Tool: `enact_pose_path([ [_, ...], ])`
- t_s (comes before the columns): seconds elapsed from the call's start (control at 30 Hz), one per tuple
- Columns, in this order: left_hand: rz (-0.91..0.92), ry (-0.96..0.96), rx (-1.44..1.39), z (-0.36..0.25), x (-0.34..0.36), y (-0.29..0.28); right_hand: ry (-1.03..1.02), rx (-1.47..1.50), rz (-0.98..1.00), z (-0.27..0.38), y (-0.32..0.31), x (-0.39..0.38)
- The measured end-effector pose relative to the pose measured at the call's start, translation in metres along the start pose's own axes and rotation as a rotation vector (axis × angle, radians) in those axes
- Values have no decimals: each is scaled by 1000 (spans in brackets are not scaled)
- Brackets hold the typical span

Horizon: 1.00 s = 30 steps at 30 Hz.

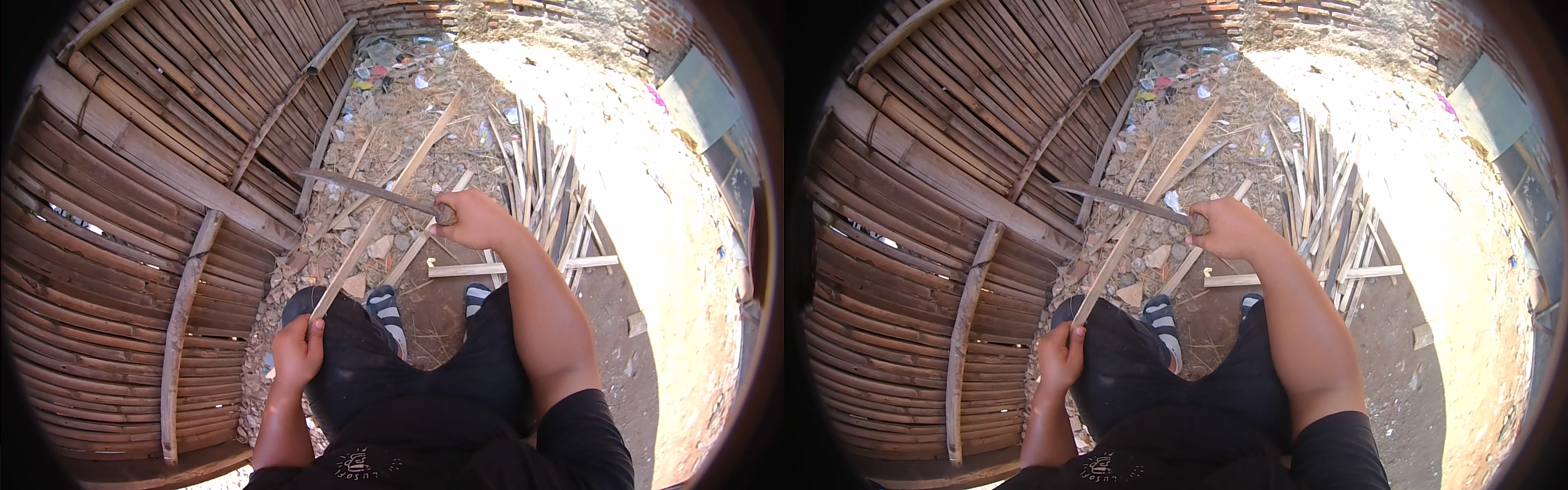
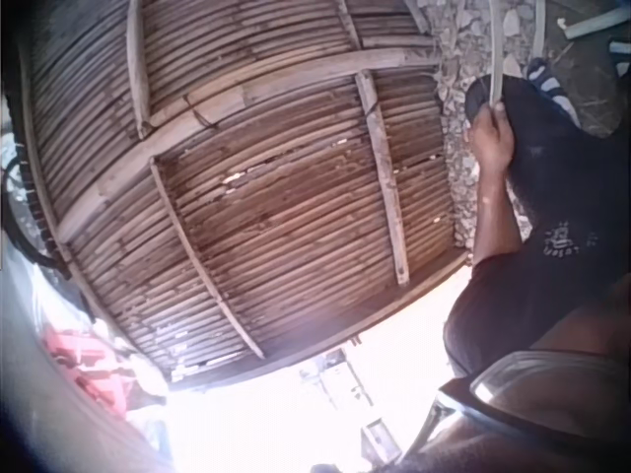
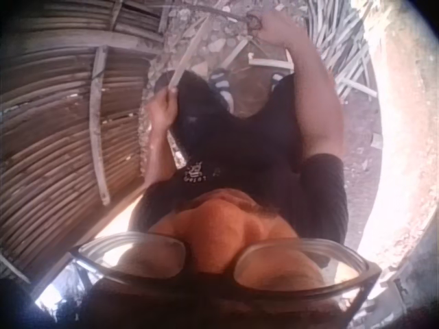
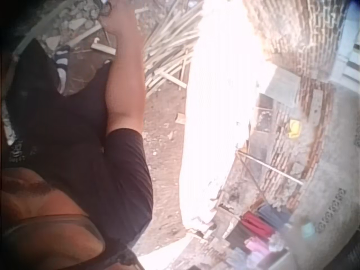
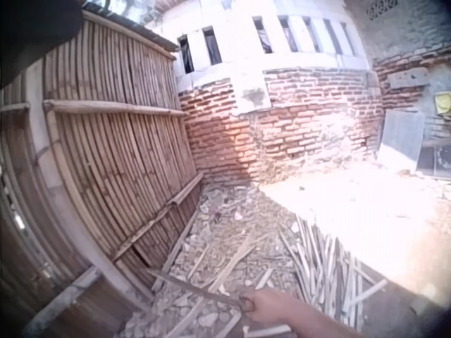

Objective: The person shaves a long thin strip of wood using a large blade, repeatedly scraping it along the length of the wood while holding it against their lap.

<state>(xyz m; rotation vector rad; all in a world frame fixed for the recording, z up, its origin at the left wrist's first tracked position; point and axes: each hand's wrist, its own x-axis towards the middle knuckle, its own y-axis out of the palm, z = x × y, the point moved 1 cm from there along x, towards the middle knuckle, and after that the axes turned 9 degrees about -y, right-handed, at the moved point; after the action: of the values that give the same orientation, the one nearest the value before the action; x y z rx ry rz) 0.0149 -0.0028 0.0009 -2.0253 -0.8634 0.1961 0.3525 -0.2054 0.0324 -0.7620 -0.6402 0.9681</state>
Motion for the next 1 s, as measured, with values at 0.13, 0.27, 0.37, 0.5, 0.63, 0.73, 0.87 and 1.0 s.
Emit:
enact_pose_path([
  [0.13, -60, 4, 124, 3, -9, 6, -209, -90, 153, 30, 19, 1],
  [0.27, -156, 62, 225, -1, -12, 12, -104, -76, 118, 19, 5, -3],
  [0.37, -189, 66, 258, 1, -13, 16, 78, -52, 12, -2, -21, -2],
  [0.5, -188, 69, 249, -6, -11, 17, 106, -7, -40, -12, -21, -6],
  [0.63, -173, 77, 252, -4, -11, 15, -84, -87, 138, 19, 5, -2],
  [0.73, -173, 60, 269, 1, -17, 9, -178, -149, 262, 44, 15, -1],
  [0.87, -152, 23, 264, 7, -33, -6, -110, -87, 105, 11, 3, -3],
  [1.0, -213, 35, 345, 27, -52, -10, 71, -76, 61, -6, -16, -3],
])
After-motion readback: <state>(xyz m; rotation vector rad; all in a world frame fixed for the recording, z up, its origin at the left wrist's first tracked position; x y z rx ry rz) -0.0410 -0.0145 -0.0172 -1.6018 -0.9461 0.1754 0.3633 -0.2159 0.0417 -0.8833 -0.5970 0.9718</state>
